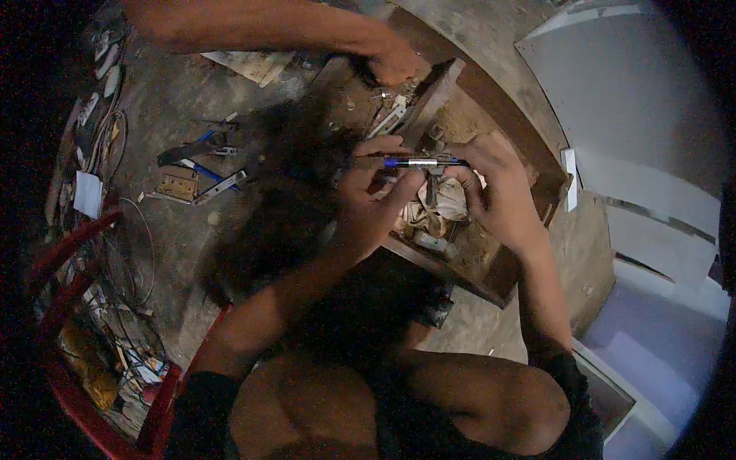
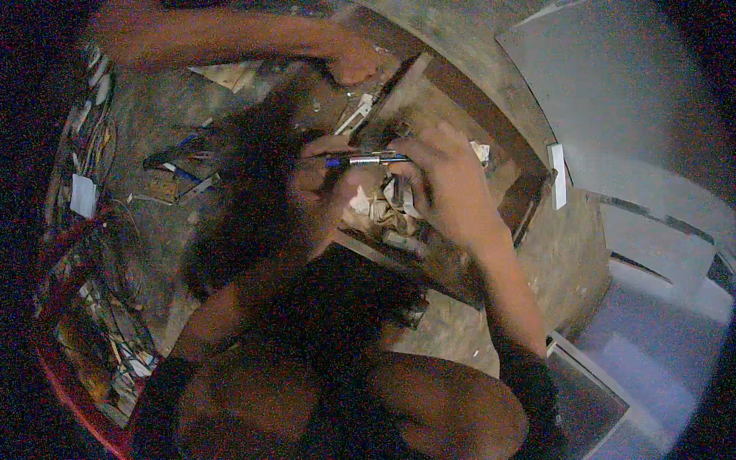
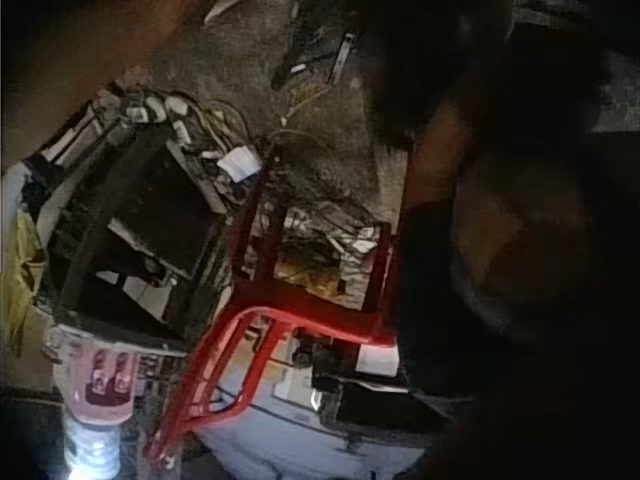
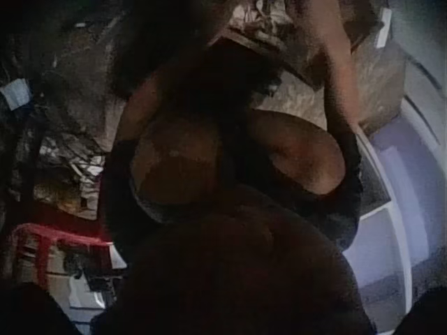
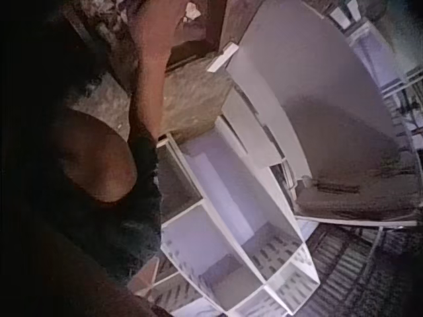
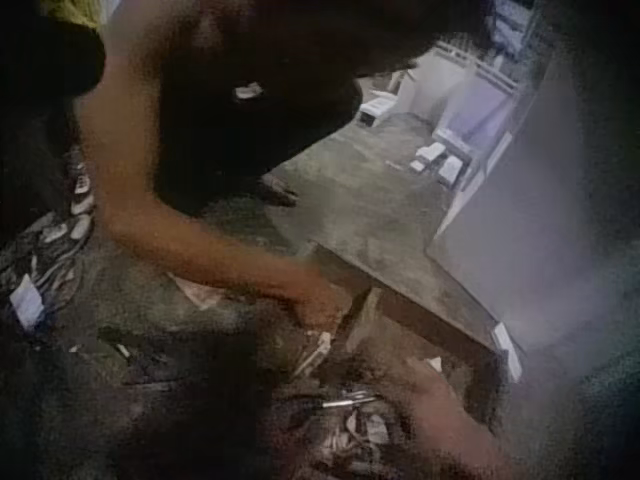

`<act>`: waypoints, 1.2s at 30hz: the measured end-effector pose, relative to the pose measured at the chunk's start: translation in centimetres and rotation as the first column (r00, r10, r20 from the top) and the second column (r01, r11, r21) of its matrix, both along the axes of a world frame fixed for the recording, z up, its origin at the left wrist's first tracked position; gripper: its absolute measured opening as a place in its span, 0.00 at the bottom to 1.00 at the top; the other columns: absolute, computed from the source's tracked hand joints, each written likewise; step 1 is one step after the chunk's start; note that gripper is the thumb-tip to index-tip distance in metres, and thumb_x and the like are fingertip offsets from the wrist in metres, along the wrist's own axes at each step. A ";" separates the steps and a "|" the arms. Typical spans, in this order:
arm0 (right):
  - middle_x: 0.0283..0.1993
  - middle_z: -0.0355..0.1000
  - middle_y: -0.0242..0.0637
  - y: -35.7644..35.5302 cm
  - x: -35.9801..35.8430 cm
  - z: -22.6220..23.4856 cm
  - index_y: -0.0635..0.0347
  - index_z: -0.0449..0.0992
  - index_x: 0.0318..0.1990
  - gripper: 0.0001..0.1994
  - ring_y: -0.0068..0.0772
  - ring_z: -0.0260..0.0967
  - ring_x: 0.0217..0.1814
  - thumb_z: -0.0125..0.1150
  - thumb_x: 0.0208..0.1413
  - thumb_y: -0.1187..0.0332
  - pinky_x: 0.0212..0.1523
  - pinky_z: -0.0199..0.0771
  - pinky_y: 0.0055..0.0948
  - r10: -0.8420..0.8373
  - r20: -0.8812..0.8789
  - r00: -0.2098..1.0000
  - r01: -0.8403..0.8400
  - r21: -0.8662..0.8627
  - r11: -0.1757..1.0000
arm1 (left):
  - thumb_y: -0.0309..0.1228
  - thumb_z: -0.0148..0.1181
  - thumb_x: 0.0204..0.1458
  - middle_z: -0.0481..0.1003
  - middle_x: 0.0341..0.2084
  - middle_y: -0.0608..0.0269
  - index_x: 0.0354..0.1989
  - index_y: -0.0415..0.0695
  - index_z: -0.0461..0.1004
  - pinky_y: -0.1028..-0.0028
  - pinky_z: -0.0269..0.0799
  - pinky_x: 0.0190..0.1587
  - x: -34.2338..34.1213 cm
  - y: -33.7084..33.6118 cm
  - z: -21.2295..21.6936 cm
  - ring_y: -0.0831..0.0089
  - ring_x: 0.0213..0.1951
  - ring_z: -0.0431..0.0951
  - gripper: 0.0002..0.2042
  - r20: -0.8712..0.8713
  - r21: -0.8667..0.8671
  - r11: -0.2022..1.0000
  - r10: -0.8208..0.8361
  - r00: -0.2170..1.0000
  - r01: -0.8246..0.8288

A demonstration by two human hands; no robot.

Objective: The person sorts various metal hardware components, hinges, and screws inside a wooden crate on the floor and writes characters on a white box with a pen.

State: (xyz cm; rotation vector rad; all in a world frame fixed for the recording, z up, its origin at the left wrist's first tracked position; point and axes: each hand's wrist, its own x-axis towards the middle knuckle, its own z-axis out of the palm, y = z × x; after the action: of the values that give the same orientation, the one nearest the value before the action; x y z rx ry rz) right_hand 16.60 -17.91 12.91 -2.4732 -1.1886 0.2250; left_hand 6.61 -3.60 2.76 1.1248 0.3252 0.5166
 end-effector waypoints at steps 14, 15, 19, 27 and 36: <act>0.34 0.77 0.40 -2.2 -0.5 1.2 0.64 0.81 0.38 0.11 0.41 0.69 0.36 0.70 0.44 0.79 0.40 0.67 0.34 -0.042 0.044 0.998 0.030 0.243 0.970 | 0.18 0.67 0.49 0.81 0.34 0.62 0.40 0.39 0.78 0.74 0.77 0.42 -1.4 2.0 1.0 0.77 0.37 0.80 0.10 -0.105 0.088 0.992 -0.082 0.991 0.091; 0.34 0.78 0.40 -2.2 -0.4 1.4 0.63 0.81 0.38 0.11 0.40 0.69 0.35 0.70 0.44 0.79 0.40 0.67 0.33 -0.037 0.040 0.998 0.026 0.248 0.968 | 0.18 0.68 0.49 0.81 0.34 0.62 0.40 0.40 0.78 0.74 0.77 0.42 -1.5 2.2 0.8 0.77 0.37 0.80 0.10 -0.109 0.093 0.991 -0.089 0.990 0.099; 0.34 0.79 0.39 -2.5 -0.4 1.3 0.62 0.83 0.37 0.12 0.38 0.70 0.35 0.72 0.41 0.78 0.41 0.68 0.33 -0.065 0.041 0.997 0.052 0.258 0.965 | 0.19 0.69 0.48 0.81 0.32 0.61 0.39 0.39 0.78 0.74 0.77 0.41 -1.5 3.0 1.1 0.77 0.35 0.80 0.10 -0.111 0.176 0.974 -0.127 0.986 0.146; 0.35 0.79 0.38 -1.9 -0.8 1.6 0.61 0.84 0.36 0.11 0.37 0.72 0.36 0.73 0.41 0.77 0.43 0.68 0.32 -0.106 0.113 0.988 0.074 0.258 0.963 | 0.22 0.70 0.49 0.82 0.31 0.60 0.37 0.39 0.78 0.74 0.77 0.40 -1.9 4.0 2.9 0.78 0.34 0.81 0.08 -0.150 0.440 0.887 -0.080 0.985 0.139; 0.35 0.80 0.33 -2.0 -1.0 0.8 0.53 0.86 0.37 0.14 0.38 0.74 0.40 0.67 0.40 0.78 0.46 0.68 0.35 -0.127 0.307 0.943 0.010 0.354 0.935 | 0.27 0.74 0.45 0.82 0.28 0.62 0.31 0.41 0.80 0.75 0.77 0.37 -1.7 4.4 4.5 0.78 0.30 0.81 0.08 -0.172 0.545 0.827 -0.049 0.984 0.136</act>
State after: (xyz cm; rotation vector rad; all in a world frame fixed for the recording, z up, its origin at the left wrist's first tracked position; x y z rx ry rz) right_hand 15.65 -19.86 13.67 -2.2810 -1.1435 -0.4004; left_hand 4.92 0.75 7.29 1.7488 0.2533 0.4503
